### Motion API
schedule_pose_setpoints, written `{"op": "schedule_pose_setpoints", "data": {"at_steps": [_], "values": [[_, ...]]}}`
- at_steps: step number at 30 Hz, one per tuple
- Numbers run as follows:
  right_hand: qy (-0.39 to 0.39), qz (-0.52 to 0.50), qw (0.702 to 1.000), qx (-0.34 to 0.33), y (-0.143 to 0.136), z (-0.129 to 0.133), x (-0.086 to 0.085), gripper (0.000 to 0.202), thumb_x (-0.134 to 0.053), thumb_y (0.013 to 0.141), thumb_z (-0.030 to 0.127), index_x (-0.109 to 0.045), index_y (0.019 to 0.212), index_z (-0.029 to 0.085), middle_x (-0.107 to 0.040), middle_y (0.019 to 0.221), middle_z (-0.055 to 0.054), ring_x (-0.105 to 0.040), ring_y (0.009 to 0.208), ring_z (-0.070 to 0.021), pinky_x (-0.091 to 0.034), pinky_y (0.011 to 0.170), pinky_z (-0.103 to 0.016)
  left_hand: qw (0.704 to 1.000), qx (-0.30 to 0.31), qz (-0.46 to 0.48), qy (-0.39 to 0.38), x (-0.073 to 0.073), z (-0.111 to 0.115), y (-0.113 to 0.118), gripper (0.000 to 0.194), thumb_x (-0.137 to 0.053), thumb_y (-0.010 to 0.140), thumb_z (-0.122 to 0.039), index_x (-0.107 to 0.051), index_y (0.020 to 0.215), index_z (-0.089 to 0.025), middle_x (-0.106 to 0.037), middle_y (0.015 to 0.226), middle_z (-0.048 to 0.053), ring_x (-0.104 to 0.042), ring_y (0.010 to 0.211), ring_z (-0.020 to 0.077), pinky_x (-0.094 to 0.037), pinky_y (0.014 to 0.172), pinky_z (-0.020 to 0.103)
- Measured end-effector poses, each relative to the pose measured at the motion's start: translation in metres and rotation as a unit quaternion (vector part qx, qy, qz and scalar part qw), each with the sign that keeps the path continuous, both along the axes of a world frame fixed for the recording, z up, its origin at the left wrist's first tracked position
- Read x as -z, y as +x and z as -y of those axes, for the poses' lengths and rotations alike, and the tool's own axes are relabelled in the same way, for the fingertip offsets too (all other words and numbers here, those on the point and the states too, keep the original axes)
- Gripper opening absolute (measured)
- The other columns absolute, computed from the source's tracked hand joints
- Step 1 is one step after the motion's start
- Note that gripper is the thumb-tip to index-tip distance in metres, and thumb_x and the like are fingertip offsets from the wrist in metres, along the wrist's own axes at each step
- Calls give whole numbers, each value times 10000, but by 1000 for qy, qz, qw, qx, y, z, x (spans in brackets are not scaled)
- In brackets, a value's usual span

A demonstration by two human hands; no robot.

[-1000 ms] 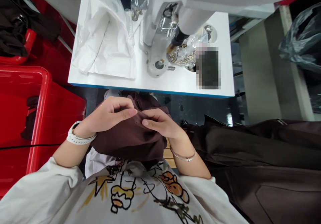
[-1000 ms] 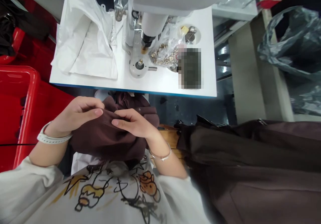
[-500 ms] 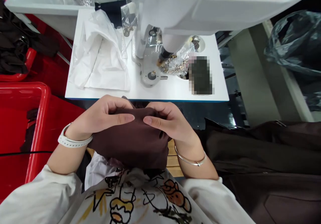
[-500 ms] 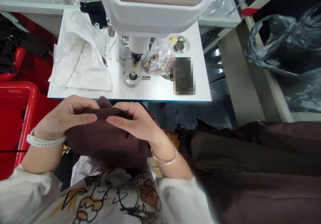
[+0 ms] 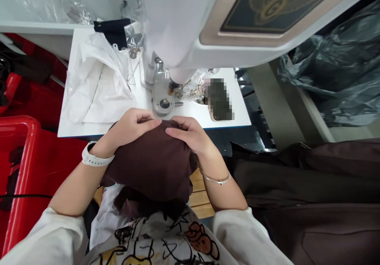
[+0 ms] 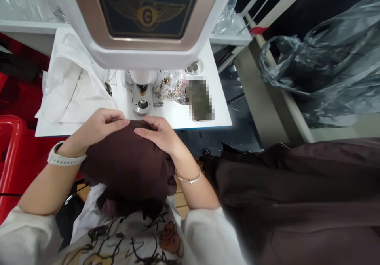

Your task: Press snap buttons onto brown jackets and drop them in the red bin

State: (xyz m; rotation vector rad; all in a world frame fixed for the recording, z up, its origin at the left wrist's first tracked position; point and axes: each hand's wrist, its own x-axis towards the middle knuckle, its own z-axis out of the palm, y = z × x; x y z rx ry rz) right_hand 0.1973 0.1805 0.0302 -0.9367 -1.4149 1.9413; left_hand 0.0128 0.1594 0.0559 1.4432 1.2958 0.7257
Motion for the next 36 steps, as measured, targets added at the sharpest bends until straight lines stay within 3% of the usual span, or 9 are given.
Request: {"op": "schedule_pose_setpoints", "data": {"at_steps": [6,11,19,24,30,36], "values": [[7,22,997,72,4,-40,7,221,-676,663,328,-580,720,136,-533,642,17,-485,572,-93,-357,499,-197,998,-30,-15,49,13,-47,7,293,-549,753,-394,-530,612,-138,-479,547,-26,-450,514,91,-341,474,202],[-8,7,997,72,-1,-61,12,206,-685,650,307,-620,748,139,-576,669,9,-548,640,-122,-412,580,-222,999,-10,-3,38,19,-69,4,279,-547,744,-392,-546,647,-130,-503,581,-17,-478,554,102,-360,514,210],[-64,33,993,98,-2,-70,17,253,-716,586,303,-649,767,140,-626,687,-3,-566,610,-131,-416,548,-224,999,-23,-38,13,34,-79,2,325,-532,734,-453,-569,703,-132,-529,591,-21,-499,579,121,-380,545,228],[-23,46,994,99,-2,-73,25,230,-705,602,308,-657,758,146,-630,702,0,-563,622,-128,-415,568,-224,995,-11,-85,43,43,-86,-1,330,-515,745,-454,-579,714,-132,-524,579,-21,-494,567,124,-375,549,238],[17,63,995,80,-1,-73,30,262,-676,632,350,-654,799,148,-619,700,4,-555,645,-137,-413,583,-233,995,14,-86,56,45,-85,-3,322,-502,760,-441,-593,769,-132,-553,645,-5,-520,631,141,-394,600,251],[22,47,995,87,-1,-73,31,225,-672,628,335,-640,731,137,-591,659,13,-519,602,-113,-381,562,-221,994,2,-94,57,48,-86,-2,326,-501,755,-445,-581,725,-130,-528,602,-12,-501,600,134,-381,585,249]]}}
